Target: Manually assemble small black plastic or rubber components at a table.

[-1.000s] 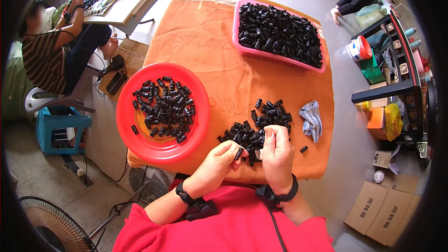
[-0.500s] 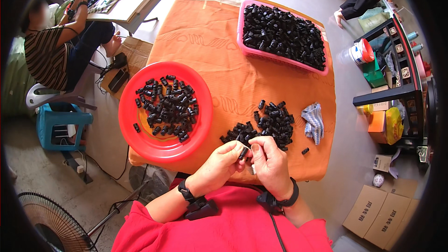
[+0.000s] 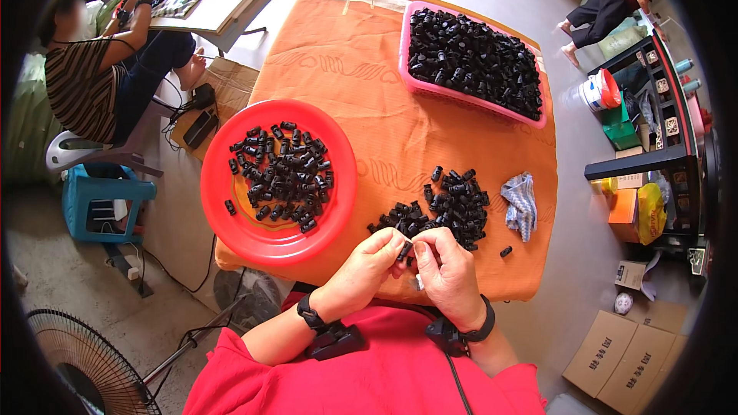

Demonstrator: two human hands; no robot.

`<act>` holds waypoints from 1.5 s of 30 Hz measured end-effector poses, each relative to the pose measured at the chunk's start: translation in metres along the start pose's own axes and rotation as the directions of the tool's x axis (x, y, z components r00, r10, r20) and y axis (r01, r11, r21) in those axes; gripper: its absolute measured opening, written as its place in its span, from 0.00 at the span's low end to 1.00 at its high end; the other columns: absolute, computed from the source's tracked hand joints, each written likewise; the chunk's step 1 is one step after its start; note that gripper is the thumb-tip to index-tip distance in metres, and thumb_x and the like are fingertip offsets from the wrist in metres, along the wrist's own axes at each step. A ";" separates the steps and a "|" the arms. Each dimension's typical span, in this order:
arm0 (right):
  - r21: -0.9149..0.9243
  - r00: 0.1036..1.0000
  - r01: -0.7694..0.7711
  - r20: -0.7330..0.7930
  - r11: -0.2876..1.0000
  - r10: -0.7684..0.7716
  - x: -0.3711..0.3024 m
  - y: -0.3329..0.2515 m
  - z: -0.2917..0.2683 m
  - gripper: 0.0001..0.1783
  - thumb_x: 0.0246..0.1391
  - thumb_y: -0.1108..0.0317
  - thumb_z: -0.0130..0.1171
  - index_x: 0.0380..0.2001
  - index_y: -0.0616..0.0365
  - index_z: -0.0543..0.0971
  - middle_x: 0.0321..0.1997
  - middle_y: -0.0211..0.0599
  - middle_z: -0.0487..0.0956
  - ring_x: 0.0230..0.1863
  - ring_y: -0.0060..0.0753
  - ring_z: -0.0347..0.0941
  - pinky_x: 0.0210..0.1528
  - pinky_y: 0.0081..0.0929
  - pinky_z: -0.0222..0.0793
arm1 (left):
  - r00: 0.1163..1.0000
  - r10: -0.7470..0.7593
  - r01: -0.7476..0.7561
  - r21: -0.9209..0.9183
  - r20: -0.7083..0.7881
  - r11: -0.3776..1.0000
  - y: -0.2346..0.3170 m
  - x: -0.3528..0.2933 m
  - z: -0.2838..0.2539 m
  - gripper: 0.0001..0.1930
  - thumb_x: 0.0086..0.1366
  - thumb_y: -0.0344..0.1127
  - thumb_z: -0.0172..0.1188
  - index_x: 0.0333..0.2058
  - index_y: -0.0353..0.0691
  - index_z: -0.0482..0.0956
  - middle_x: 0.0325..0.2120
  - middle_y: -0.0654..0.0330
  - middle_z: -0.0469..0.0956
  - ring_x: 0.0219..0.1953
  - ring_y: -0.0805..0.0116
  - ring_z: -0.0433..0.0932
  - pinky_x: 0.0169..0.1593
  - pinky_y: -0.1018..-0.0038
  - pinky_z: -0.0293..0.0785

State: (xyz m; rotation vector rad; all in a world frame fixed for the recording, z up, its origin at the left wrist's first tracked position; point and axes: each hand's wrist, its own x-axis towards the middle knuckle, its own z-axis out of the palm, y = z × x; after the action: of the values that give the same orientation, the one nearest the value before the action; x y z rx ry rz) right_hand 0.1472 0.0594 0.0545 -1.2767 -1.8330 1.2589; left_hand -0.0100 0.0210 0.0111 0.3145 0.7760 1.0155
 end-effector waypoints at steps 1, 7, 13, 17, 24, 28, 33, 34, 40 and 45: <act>0.024 1.000 -0.011 0.011 1.000 0.011 0.000 -0.002 0.000 0.02 0.64 0.73 0.56 0.36 0.59 0.74 0.25 0.37 0.80 0.21 0.24 0.75 0.25 0.23 0.71 | 1.000 0.008 -0.008 0.007 -0.005 1.000 -0.001 0.000 0.000 0.12 0.76 0.41 0.46 0.38 0.41 0.72 0.30 0.67 0.70 0.32 0.77 0.66 0.41 0.78 0.66; 0.069 1.000 0.006 0.000 0.998 -0.006 0.002 0.002 0.004 0.03 0.63 0.73 0.57 0.36 0.60 0.74 0.26 0.37 0.80 0.22 0.22 0.76 0.25 0.22 0.71 | 0.999 0.027 -0.024 0.061 -0.039 0.998 -0.002 0.002 0.001 0.11 0.76 0.40 0.47 0.38 0.41 0.72 0.30 0.67 0.70 0.33 0.77 0.67 0.40 0.79 0.67; 0.055 0.999 0.032 0.002 0.998 -0.032 0.004 0.004 0.004 0.03 0.63 0.74 0.57 0.36 0.61 0.74 0.26 0.36 0.80 0.23 0.22 0.76 0.25 0.22 0.71 | 0.999 0.043 -0.042 0.048 -0.025 0.998 0.000 0.002 -0.002 0.11 0.76 0.41 0.46 0.38 0.41 0.72 0.29 0.68 0.69 0.32 0.79 0.67 0.39 0.79 0.67; 0.026 1.000 0.021 -0.023 0.999 -0.021 0.002 0.004 0.004 0.01 0.62 0.77 0.56 0.37 0.60 0.75 0.24 0.34 0.78 0.20 0.21 0.73 0.24 0.22 0.69 | 0.999 0.011 -0.008 0.067 -0.040 0.998 0.001 0.003 0.003 0.12 0.77 0.41 0.46 0.36 0.42 0.72 0.28 0.68 0.69 0.31 0.80 0.67 0.38 0.81 0.66; 0.118 0.988 -0.117 -0.089 0.986 0.128 0.002 0.003 0.002 0.02 0.64 0.74 0.55 0.38 0.60 0.75 0.23 0.28 0.75 0.20 0.14 0.68 0.22 0.17 0.65 | 0.986 0.141 -0.152 -0.120 -0.093 0.981 0.008 -0.004 -0.010 0.12 0.75 0.40 0.49 0.44 0.37 0.75 0.33 0.65 0.74 0.34 0.75 0.73 0.43 0.77 0.71; 0.047 0.986 -0.050 -0.159 0.998 0.057 0.000 0.023 -0.001 0.02 0.65 0.73 0.55 0.38 0.60 0.75 0.23 0.28 0.75 0.19 0.12 0.66 0.20 0.16 0.63 | 0.924 0.336 -0.382 -0.429 -0.180 0.819 0.030 -0.008 -0.024 0.13 0.73 0.42 0.52 0.45 0.38 0.75 0.36 0.63 0.77 0.38 0.71 0.76 0.47 0.73 0.74; 0.121 0.973 -0.165 -0.142 0.979 0.181 -0.002 0.020 -0.006 0.02 0.65 0.73 0.55 0.37 0.60 0.75 0.22 0.27 0.75 0.19 0.12 0.66 0.20 0.17 0.63 | 0.872 0.416 -0.486 -0.551 -0.256 0.679 0.055 -0.007 -0.043 0.21 0.73 0.47 0.52 0.55 0.38 0.73 0.45 0.62 0.78 0.48 0.70 0.75 0.57 0.71 0.72; 0.125 0.970 -0.169 -0.153 0.978 0.187 -0.003 0.019 -0.006 0.03 0.65 0.73 0.55 0.37 0.60 0.75 0.22 0.27 0.75 0.19 0.12 0.66 0.20 0.17 0.63 | 0.864 0.438 -0.496 -0.556 -0.247 0.667 0.057 -0.006 -0.047 0.21 0.73 0.46 0.51 0.56 0.38 0.72 0.49 0.60 0.77 0.50 0.69 0.75 0.58 0.71 0.71; 0.155 0.972 -0.166 -0.144 0.974 0.188 0.000 0.023 -0.008 0.03 0.65 0.72 0.55 0.37 0.59 0.74 0.22 0.26 0.74 0.19 0.12 0.66 0.21 0.16 0.64 | 0.843 0.439 -0.536 -0.423 -0.311 0.731 0.064 -0.015 -0.044 0.29 0.72 0.47 0.53 0.63 0.35 0.60 0.60 0.56 0.70 0.48 0.68 0.77 0.55 0.70 0.76; 0.162 0.966 -0.165 -0.171 0.973 0.193 -0.006 0.031 -0.014 0.03 0.65 0.72 0.55 0.37 0.60 0.74 0.22 0.26 0.74 0.19 0.11 0.66 0.21 0.16 0.65 | 0.796 0.466 -0.535 -0.089 -0.385 0.840 0.058 -0.012 -0.028 0.27 0.73 0.42 0.53 0.65 0.38 0.60 0.51 0.57 0.77 0.44 0.71 0.78 0.46 0.75 0.77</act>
State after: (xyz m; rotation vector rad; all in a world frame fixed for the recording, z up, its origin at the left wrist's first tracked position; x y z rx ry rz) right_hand 0.1737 0.0623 0.0318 -1.4510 -1.4940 1.2955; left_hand -0.0710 0.0377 0.0299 0.1718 0.9280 1.6795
